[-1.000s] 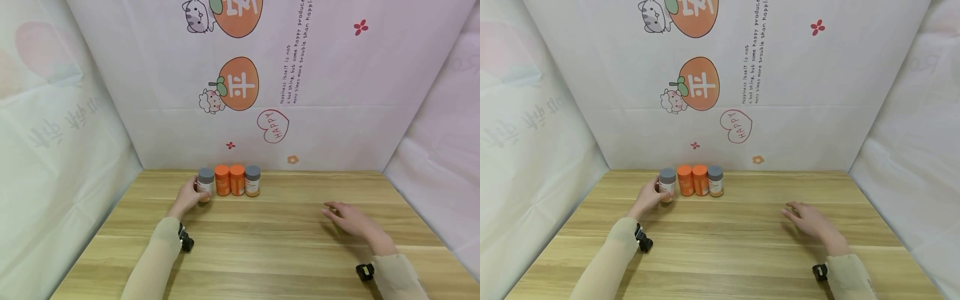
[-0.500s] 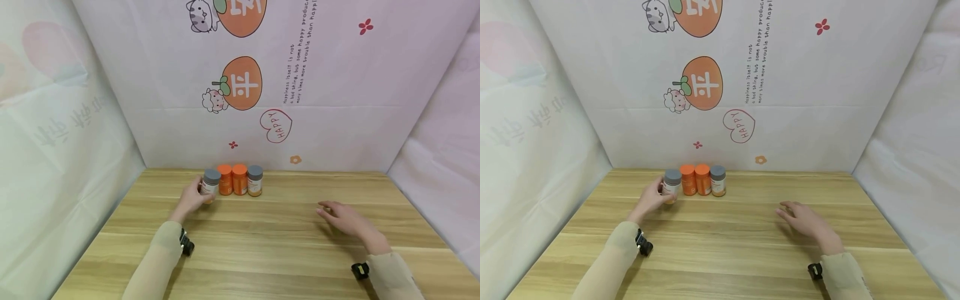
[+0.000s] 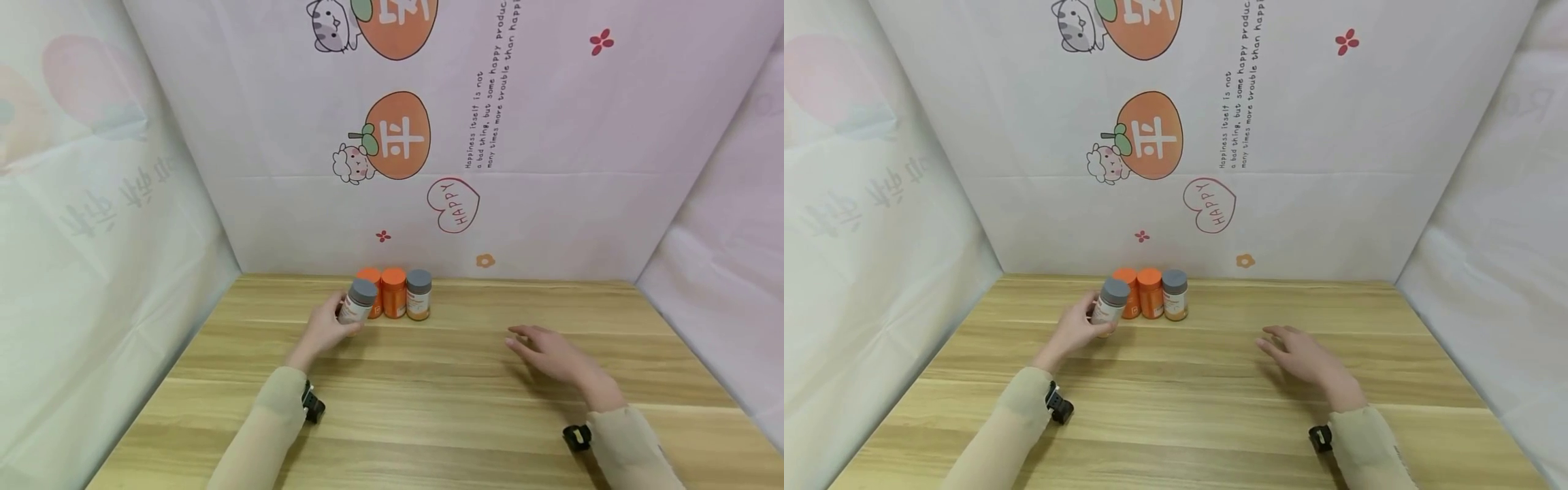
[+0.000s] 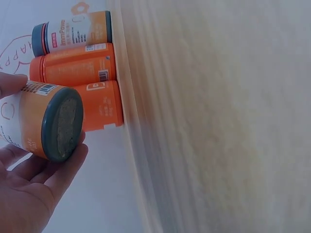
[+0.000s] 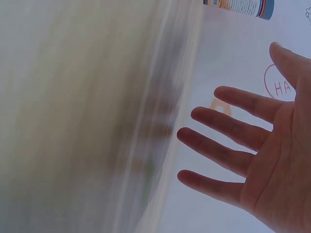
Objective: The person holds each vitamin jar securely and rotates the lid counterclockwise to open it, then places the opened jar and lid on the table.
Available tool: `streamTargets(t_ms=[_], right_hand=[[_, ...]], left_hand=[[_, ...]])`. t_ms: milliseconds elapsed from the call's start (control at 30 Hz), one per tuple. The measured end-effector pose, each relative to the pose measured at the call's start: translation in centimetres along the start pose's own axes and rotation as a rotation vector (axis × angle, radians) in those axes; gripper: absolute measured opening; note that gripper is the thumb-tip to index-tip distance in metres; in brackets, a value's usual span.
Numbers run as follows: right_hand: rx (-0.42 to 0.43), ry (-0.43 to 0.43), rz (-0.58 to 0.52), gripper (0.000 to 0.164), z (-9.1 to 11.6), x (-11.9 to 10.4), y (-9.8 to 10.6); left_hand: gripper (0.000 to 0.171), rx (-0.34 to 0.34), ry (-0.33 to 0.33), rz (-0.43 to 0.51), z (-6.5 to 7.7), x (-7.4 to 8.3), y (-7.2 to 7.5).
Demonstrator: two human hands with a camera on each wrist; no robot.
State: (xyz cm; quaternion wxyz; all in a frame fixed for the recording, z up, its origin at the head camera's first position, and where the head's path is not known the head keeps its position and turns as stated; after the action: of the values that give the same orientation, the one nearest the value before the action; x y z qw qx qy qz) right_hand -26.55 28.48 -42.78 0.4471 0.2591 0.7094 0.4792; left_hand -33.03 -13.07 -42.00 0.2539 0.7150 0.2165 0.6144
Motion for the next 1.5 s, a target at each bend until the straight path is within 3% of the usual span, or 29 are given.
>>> streamTargets(t_ms=[433, 733, 1133, 1500], right_hand=[[-0.020, 0.018, -0.042, 0.059, -0.9, -1.2, -0.6], [0.010, 0.055, -0.044, 0.059, -1.8, -2.3, -1.0], [0.006, 0.079, -0.045, 0.058, -2.6, -3.6, -1.6], [0.035, 0.072, -0.074, 0.059, -3.2, -4.2, -2.1]], left_hand=[[0.048, -0.024, -0.052, 0.004, 0.5, 1.4, -1.8], [0.047, -0.036, -0.124, 0.009, 0.8, 2.9, -2.7], [0.046, -0.078, -0.114, -0.015, 0.9, 3.3, -4.2], [0.044, -0.078, -0.133, -0.007, 1.1, 4.3, -5.4]])
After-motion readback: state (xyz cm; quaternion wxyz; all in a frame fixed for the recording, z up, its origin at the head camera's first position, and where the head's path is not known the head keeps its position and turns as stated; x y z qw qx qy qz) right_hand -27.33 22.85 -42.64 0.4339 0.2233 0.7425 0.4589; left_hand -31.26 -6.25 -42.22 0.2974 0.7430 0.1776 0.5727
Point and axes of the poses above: each hand's wrist, its own z-axis away from the middle knuckle, its own y-axis out of the back of the hand, x = y × z, the point moved 4 cm from there along -z, towards the middle knuckle, and after that the axes turned 10 degrees about y, right-handed, at the moved point
